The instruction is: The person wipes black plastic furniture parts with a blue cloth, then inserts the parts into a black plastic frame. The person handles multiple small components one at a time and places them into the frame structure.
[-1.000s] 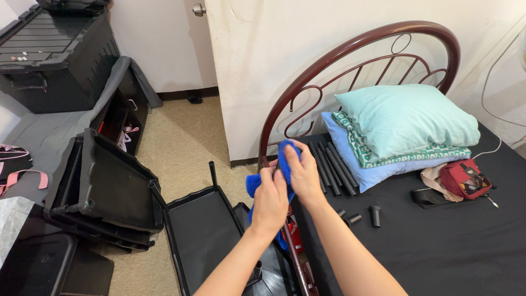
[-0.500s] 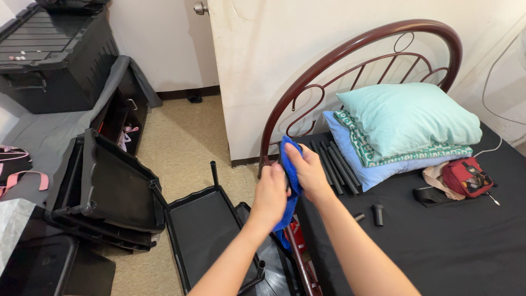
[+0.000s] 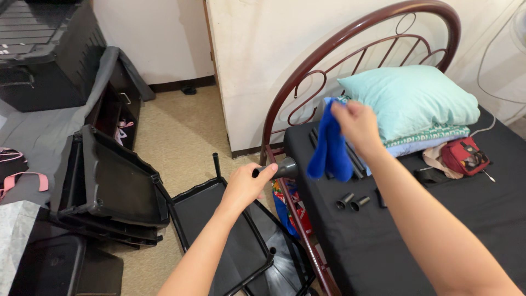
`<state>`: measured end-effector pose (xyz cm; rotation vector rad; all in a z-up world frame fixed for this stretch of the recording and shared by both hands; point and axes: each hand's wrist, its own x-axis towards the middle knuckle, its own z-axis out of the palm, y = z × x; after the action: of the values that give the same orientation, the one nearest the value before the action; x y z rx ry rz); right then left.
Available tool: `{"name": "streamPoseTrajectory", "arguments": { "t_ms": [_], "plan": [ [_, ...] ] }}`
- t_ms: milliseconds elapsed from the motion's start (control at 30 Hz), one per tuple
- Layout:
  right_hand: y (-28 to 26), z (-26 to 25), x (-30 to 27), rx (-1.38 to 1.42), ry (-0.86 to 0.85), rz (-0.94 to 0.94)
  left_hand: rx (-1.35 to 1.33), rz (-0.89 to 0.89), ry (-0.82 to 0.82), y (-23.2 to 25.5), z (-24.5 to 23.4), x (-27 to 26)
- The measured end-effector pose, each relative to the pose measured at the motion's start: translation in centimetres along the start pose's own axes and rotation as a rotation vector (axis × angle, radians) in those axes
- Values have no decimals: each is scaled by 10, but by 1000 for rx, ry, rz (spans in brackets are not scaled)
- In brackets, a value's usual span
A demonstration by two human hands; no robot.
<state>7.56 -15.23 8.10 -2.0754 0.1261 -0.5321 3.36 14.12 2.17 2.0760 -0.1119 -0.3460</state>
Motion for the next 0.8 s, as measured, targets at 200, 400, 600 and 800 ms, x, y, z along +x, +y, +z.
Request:
{"name": "streamPoseTrajectory", "arguments": {
  "t_ms": [200,400,600,800],
  "plan": [
    [-60,36,-42,691,-119,87,144,156,119,-5,-13,11],
    [-73,88,-147,24,-321,-467,110,193,259,-17,-42,33],
    [-79,128,-140,-586,-207,-645,290,331,198,-13,-49,18],
    [-67,123,-104,-101,-906,-29,343,878,267,-11,-51,-7]
  ]
}}
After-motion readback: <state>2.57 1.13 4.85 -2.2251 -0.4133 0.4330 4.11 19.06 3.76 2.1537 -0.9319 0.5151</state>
